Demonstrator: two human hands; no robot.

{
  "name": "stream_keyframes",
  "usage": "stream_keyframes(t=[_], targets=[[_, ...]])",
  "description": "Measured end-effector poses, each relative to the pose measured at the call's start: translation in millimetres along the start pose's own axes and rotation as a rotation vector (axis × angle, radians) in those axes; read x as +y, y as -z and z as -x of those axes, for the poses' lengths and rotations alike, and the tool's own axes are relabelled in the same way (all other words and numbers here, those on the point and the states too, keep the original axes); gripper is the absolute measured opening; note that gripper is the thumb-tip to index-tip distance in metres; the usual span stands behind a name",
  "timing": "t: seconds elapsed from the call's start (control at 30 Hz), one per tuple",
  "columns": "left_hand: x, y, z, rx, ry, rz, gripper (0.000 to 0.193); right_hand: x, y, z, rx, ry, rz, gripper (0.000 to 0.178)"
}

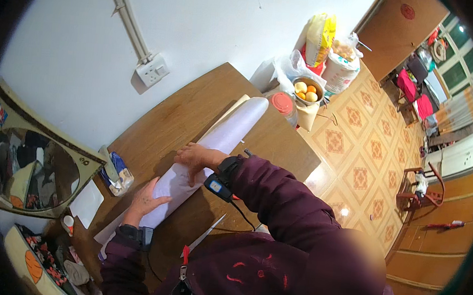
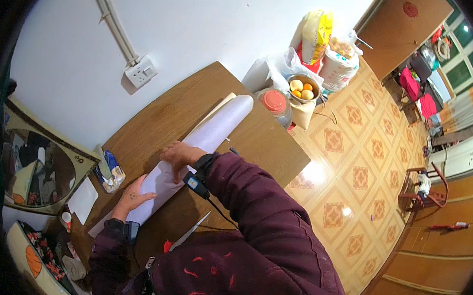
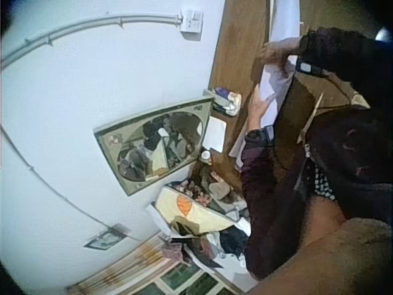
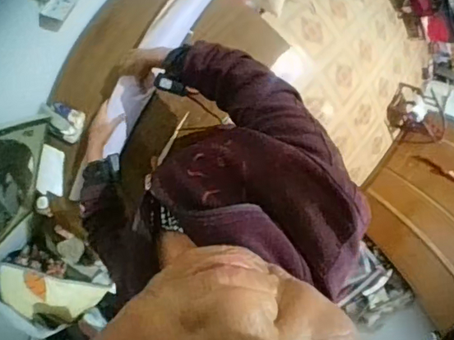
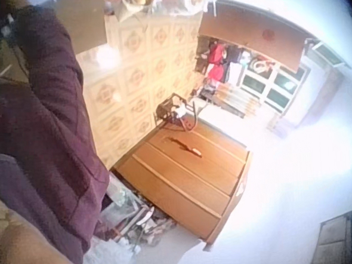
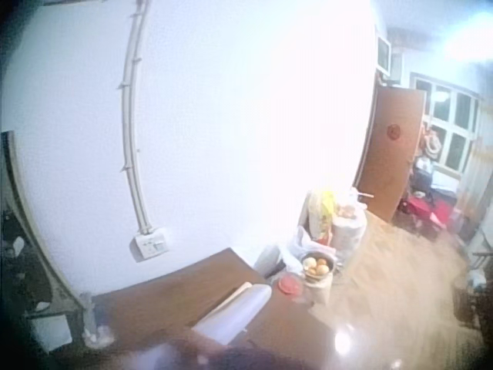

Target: The person folds a white cloth in the kitchen, then walks into a bedroom and places it on a chair. The person then picks up a roll of paper towels, tears off a sheet, and folds it. Finally, the person folds a blue and white fabric on a table.

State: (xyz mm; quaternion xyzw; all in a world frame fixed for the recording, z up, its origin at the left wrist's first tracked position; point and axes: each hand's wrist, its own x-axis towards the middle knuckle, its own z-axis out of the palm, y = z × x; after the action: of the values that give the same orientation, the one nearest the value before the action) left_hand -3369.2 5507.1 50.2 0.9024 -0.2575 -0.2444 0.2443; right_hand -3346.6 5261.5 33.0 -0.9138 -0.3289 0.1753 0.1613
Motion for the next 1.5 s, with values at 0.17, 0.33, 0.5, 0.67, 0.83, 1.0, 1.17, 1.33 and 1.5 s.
stream_keyframes(t=[0.17, 0.33, 0.5, 0.67, 0.83, 1.0, 1.17, 1.33, 1.5], targets=[[20, 3, -3, -0.061, 0.03, -0.025, 0.075, -11, -3, 16, 0.151, -0.007, 0.051, 0.078], [23, 0, 0, -0.019, 0.033, -0.078, 0.069, -37, -13, 53, 0.593, -0.013, 0.119, 0.072], [20, -4, 0, 0.003, 0.036, -0.084, 0.064, -61, -37, 88, 0.445, -0.211, -0.467, 0.042], [4, -7, -11, 0.018, 0.075, -0.004, 0.062, -65, -76, 84, 0.163, -0.474, -1.366, 0.032], [-11, -12, -24, 0.053, 0.159, 0.112, 0.059, -69, -91, 57, 0.367, -0.489, -1.845, 0.043], [2, -4, -17, -0.028, 0.102, 0.191, 0.05, -88, -90, 45, 0.538, -0.236, -2.019, 0.055], [15, -4, -5, 0.076, 0.034, 0.225, 0.043, -103, -82, 40, 0.746, -0.047, -2.101, 0.049], [21, -7, 12, 0.25, 0.09, 0.361, 0.044, -120, -63, 33, 0.84, 0.183, -2.115, 0.048], [36, -7, 28, 0.333, 0.065, 0.422, 0.043, -129, -50, 31, 0.774, 0.076, -2.156, 0.049]])
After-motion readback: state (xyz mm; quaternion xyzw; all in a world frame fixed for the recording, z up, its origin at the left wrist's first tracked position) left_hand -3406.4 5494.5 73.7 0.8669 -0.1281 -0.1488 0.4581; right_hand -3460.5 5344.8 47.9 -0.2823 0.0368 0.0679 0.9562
